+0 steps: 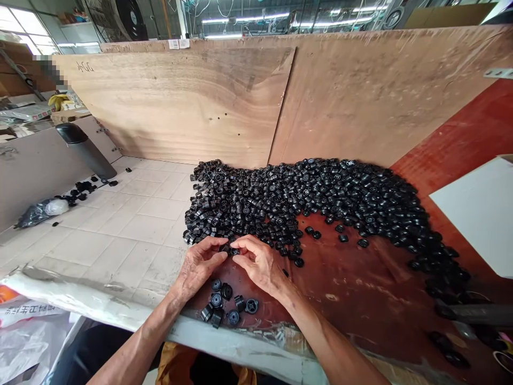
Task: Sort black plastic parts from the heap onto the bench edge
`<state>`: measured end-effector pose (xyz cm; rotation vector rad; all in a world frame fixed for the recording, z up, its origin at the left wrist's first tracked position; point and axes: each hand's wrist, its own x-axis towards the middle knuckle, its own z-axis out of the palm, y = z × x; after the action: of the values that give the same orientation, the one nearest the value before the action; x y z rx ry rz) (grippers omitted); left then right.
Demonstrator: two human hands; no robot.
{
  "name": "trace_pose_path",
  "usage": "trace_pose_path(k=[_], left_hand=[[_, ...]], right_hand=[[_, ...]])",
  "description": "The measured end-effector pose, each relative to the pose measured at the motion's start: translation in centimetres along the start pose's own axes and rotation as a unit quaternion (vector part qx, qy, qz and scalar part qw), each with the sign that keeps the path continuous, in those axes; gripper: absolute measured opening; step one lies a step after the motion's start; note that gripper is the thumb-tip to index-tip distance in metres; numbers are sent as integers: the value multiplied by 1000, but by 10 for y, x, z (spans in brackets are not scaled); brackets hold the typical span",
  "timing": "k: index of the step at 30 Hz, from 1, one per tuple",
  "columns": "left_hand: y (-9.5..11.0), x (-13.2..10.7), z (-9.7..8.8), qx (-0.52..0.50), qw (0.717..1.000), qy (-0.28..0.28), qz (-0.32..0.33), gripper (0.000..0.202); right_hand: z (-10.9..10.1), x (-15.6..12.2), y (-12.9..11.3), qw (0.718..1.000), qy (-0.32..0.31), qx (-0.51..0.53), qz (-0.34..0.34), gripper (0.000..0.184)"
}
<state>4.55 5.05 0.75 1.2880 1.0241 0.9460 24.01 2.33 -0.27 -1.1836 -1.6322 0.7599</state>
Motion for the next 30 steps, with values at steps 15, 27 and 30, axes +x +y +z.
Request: trace_pose_path(k=[15, 27, 30], left_hand=[[7, -5, 3, -87, 995, -25, -38, 31], [2, -6, 4, -71, 996, -46, -25, 29], [0, -7, 4, -71, 996, -51, -21, 29]], right_hand=[[-6, -3, -17, 1000, 19, -6, 6, 18], [-5, -5, -19, 1000, 25, -1, -9, 13], [-4, -5, -15, 1000, 27, -10, -11, 12]])
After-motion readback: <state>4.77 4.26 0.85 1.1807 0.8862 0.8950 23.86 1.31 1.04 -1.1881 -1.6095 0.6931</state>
